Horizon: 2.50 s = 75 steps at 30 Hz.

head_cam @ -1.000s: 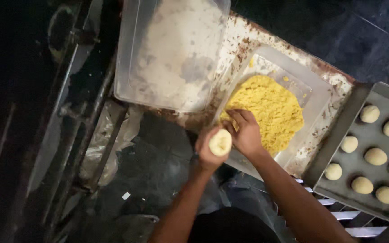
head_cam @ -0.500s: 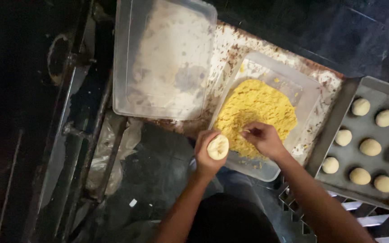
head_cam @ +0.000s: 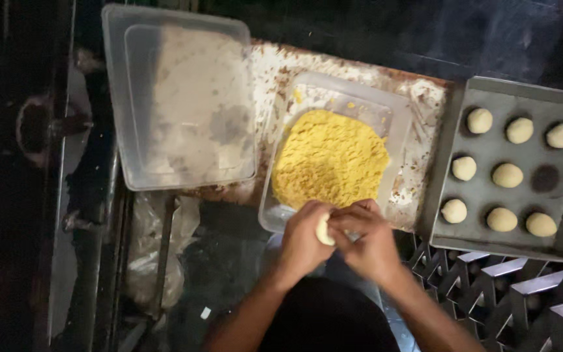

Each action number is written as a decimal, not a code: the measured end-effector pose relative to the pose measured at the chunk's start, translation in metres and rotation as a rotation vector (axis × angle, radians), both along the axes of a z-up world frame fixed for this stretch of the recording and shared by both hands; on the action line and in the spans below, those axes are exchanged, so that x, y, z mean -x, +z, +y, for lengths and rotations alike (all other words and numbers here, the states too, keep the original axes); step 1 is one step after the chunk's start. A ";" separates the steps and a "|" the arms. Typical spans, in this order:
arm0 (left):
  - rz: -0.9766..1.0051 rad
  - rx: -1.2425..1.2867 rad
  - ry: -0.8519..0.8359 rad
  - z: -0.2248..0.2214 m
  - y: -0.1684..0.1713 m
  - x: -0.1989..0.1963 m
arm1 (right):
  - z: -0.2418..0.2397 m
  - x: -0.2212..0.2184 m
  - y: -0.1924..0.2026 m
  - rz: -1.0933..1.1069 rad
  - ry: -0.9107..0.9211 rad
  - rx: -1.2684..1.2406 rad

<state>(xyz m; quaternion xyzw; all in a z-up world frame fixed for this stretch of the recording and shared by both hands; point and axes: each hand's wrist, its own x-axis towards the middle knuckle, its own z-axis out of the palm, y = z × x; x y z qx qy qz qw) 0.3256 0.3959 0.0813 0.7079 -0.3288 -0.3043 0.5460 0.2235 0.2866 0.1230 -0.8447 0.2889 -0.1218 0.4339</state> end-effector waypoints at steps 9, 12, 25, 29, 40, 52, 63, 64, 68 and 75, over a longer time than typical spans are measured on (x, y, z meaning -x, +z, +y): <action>-0.267 0.067 -0.095 -0.006 0.028 0.009 | -0.012 0.044 -0.006 -0.206 -0.633 -1.203; -0.451 0.005 0.006 -0.019 0.043 0.021 | 0.005 0.056 0.022 -0.264 -0.245 -0.396; -0.613 0.135 -0.106 -0.055 0.136 0.085 | -0.049 0.115 0.085 -0.422 0.001 -0.092; -0.593 0.293 -0.068 -0.049 0.154 0.106 | -0.031 0.134 0.104 -0.564 -0.076 -0.244; -0.691 0.482 -0.438 0.011 0.197 0.105 | 0.072 0.169 0.138 -0.601 -0.263 0.106; 0.003 0.699 -0.716 0.107 0.237 0.115 | 0.210 0.164 0.083 -0.974 -0.566 -0.406; -0.358 0.692 -0.595 0.088 0.260 0.231 | 0.207 0.238 0.178 -1.226 -0.866 -0.115; -0.184 0.708 -0.606 0.080 0.255 0.244 | 0.197 0.250 0.175 -1.276 -0.911 0.017; 0.132 0.265 -0.878 0.057 0.233 0.308 | 0.167 0.322 0.157 -1.405 -0.880 0.011; -0.064 0.687 -0.962 -0.008 0.219 0.388 | 0.141 0.433 0.115 -1.588 -0.700 -0.520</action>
